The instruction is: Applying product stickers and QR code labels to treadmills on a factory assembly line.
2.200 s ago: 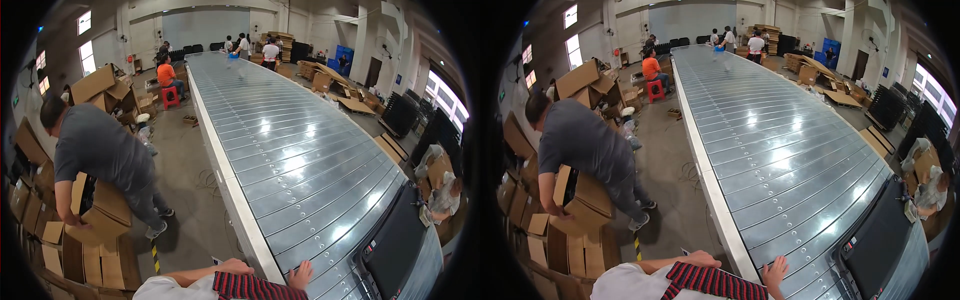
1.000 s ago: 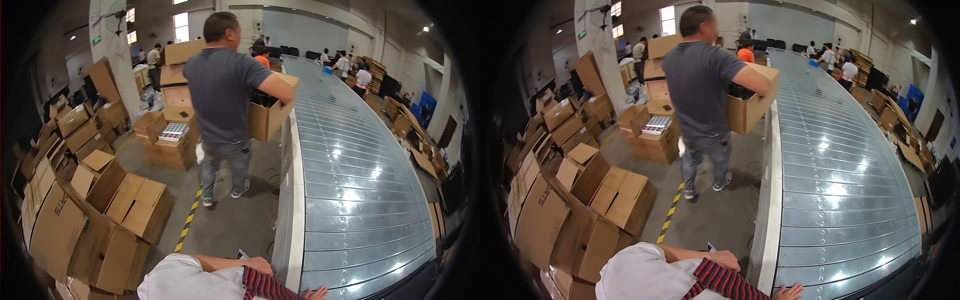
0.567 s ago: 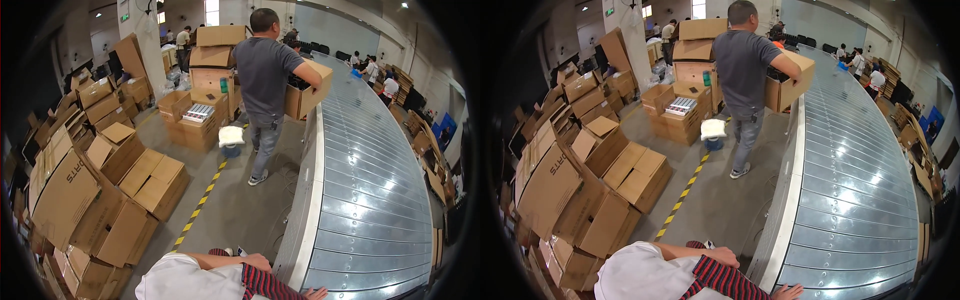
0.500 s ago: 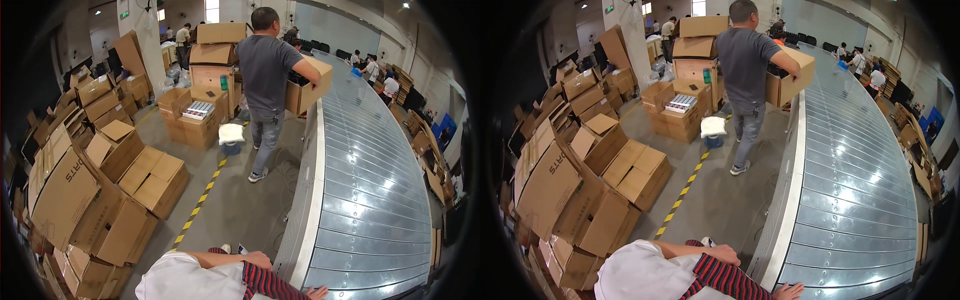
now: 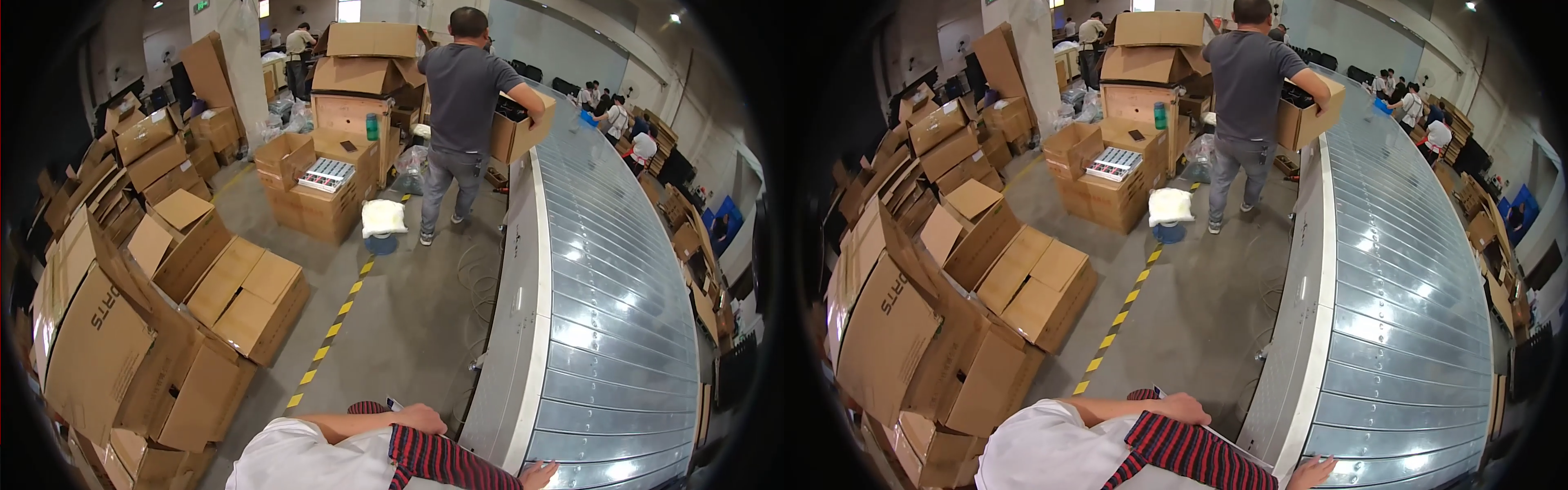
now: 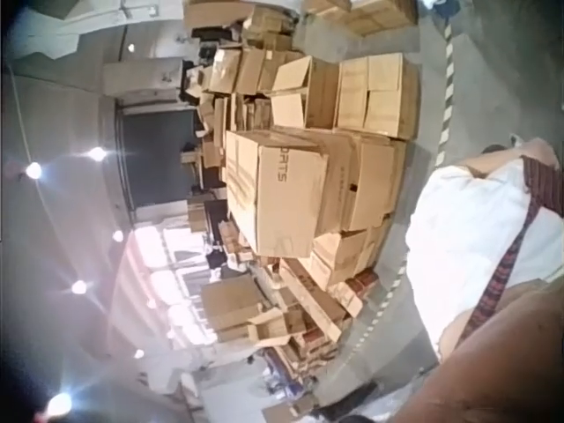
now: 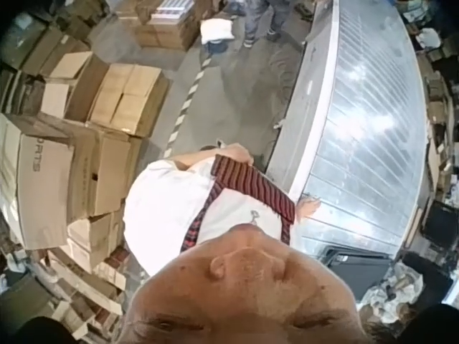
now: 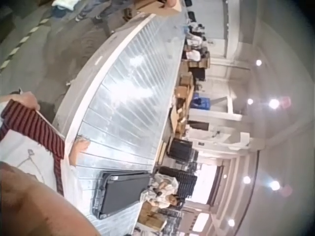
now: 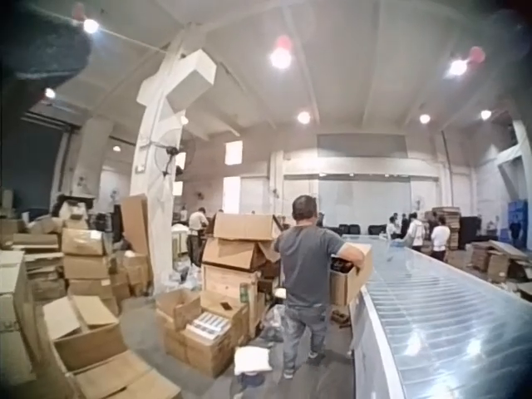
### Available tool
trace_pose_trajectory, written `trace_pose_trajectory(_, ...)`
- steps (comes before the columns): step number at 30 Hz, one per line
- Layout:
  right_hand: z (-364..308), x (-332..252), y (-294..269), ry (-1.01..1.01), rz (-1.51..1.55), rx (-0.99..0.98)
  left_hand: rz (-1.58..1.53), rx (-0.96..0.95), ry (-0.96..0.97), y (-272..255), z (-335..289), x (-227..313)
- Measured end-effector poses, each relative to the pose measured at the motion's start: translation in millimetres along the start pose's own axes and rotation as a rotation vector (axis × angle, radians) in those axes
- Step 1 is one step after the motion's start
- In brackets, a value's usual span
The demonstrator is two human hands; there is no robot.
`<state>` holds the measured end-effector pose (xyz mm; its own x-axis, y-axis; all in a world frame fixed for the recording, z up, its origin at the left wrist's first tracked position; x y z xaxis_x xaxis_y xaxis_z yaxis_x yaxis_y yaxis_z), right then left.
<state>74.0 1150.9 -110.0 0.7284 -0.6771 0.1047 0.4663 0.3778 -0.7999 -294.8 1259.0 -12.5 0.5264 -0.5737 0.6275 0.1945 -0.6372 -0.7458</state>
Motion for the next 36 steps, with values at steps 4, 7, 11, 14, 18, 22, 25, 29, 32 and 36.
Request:
trace_pose_trajectory(4,18,-46,42,0.055,0.291,-0.405,0.023,-0.054,-0.046,-8,-7,-35)
trace_pose_trajectory(7,20,-61,48,0.046,0.227,-0.456,0.0,-0.116,-0.038,-13,-8,-51)
trace_pose_trajectory(11,24,-59,47,0.067,0.185,-0.465,-0.025,-0.141,0.085,-22,-2,-54)
trace_pose_trajectory(14,27,-68,37,0.078,0.179,-0.496,-0.046,-0.175,0.111,-25,10,-54)
trace_pose_trajectory(18,41,-72,32,0.103,0.242,-0.426,-0.013,-0.203,0.118,-33,34,-47)
trace_pose_trajectory(22,60,-61,50,0.149,0.278,-0.365,-0.003,-0.178,0.16,-50,61,-36)
trace_pose_trajectory(25,78,-54,69,0.161,0.318,-0.363,0.087,-0.165,0.09,-62,83,-34)
trace_pose_trajectory(29,106,-58,85,0.15,0.406,-0.312,0.111,-0.143,0.09,-68,114,-25)
trace_pose_trajectory(32,114,-47,107,0.167,0.478,-0.305,0.126,-0.116,0.096,-71,137,-13)
trace_pose_trajectory(36,121,-41,115,0.221,0.545,-0.323,0.176,-0.134,0.156,-63,165,0)
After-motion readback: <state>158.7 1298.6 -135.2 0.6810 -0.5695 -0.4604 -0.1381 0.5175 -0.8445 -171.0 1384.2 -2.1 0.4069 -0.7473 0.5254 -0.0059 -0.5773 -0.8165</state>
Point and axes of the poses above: each hand's wrist, its own z-axis towards the middle knuckle, its own y-axis out of the palm, x = y × z, the point moved 9 cm from there along z, towards the middle knuckle, and after that the axes turned 3 degrees about -z, right-handed, at the moved point
